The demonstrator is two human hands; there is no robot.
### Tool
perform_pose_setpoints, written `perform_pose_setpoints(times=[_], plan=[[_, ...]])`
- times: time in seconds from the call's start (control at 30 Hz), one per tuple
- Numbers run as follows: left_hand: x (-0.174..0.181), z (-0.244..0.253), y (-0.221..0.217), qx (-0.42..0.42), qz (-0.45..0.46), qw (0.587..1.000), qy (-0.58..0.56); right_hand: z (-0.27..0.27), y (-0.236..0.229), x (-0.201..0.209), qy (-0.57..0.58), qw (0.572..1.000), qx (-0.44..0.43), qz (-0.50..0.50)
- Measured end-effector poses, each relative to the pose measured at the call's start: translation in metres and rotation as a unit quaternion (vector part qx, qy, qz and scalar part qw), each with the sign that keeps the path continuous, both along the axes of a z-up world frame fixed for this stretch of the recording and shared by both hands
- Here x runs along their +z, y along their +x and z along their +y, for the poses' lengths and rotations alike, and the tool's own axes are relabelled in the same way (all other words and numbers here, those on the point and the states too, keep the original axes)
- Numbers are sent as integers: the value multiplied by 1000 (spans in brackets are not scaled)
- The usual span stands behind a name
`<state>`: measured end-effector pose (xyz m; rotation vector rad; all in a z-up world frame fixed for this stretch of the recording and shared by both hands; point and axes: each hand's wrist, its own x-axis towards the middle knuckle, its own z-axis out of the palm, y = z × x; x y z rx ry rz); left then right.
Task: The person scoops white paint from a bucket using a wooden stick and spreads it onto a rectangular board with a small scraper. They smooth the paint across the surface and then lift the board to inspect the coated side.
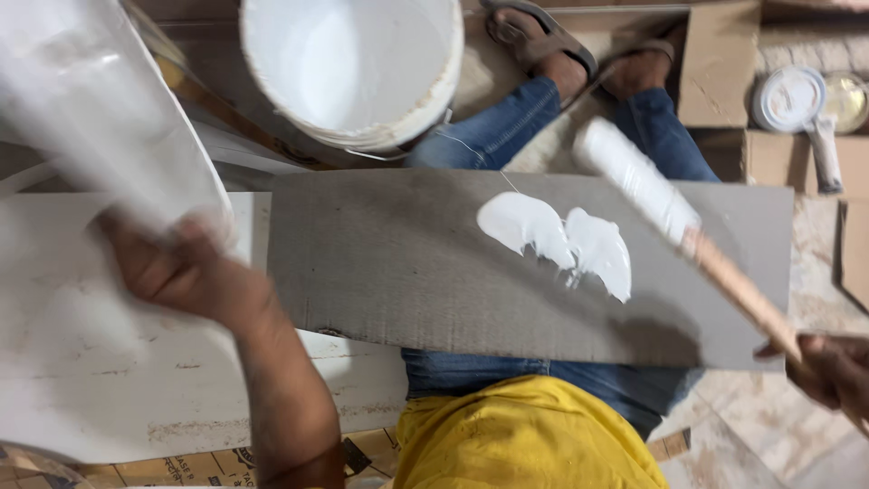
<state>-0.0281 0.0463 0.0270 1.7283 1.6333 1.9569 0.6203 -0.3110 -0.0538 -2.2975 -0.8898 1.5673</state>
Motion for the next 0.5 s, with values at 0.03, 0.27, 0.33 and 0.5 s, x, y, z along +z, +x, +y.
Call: perform_pose_setpoints(times=[0.03,0.27,0.33,0.5], plan=[[-9,23,9,-65,-67,996,-6,32,2,2,27,999,22,-23],[-79,108,91,-234,220,942,-98,240,-93,66,255,967,11,-10],[-106,118,111,-268,281,914,-120,279,-116,75,267,964,10,9],[-141,133,114,-318,330,867,-195,357,-164,59,205,978,41,6]])
